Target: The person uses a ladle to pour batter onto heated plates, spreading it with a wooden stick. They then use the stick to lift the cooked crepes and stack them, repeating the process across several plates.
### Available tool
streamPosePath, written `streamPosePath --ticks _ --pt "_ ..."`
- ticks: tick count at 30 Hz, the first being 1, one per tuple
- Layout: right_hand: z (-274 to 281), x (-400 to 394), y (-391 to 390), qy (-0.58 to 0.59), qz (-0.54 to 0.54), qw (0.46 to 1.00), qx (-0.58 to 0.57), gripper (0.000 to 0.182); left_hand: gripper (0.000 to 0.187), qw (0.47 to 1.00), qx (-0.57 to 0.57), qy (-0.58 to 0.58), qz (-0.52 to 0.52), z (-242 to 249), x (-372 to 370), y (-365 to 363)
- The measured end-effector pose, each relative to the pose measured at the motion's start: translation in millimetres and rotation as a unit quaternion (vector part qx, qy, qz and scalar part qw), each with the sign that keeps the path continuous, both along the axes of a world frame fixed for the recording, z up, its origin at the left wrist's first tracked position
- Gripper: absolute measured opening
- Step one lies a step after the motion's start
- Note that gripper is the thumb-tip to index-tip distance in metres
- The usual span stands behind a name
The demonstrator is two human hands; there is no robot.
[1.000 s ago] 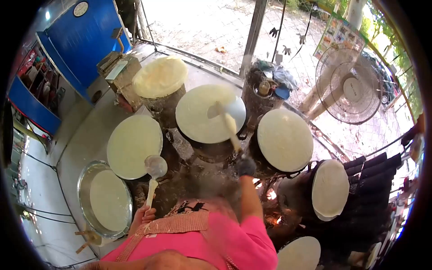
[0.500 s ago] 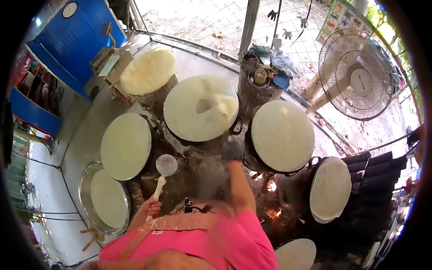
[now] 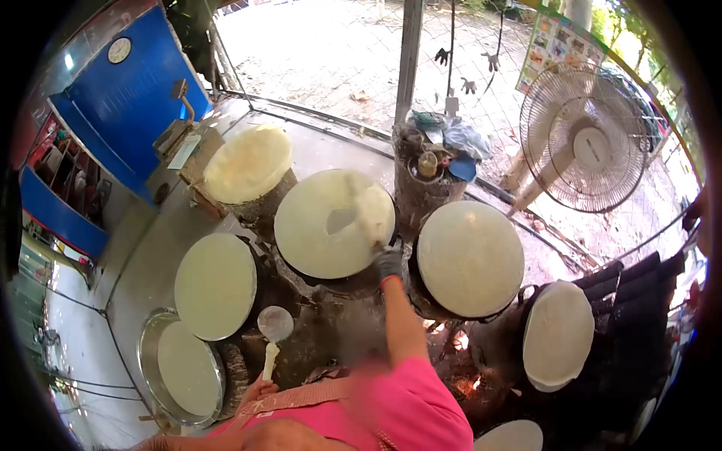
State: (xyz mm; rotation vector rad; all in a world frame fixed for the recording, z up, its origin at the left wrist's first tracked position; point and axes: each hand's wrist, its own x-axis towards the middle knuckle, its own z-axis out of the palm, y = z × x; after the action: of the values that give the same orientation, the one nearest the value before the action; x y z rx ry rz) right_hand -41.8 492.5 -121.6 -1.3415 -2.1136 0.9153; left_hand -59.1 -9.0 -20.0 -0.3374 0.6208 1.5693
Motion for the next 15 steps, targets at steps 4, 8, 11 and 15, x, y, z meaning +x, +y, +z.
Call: streamPosePath --ticks 4,8,11,15 --pt "-42.6 7.0 -35.2 -0.086 0.027 0.996 -0.006 0.039 0.021 0.987 0.006 -0.157 0.037 -8.2 -25.7 -10.0" --pt "-73.4 44.7 -31.9 -0.116 0.099 0.987 0.056 0.031 0.011 0.976 0.002 -0.207 0.069 -5.8 -43.4 -24.4" --pt "-56.2 42.2 -103.1 -0.034 0.119 0.992 -0.008 0.024 0.013 0.967 0.009 -0.239 0.082 -5.7 -53.7 -20.6" --pt "-111.1 53.1 -54.0 0.148 0.062 0.98 -0.116 0.021 0.019 0.96 0.086 -0.261 0.052 -6.1 -59.0 -20.7"
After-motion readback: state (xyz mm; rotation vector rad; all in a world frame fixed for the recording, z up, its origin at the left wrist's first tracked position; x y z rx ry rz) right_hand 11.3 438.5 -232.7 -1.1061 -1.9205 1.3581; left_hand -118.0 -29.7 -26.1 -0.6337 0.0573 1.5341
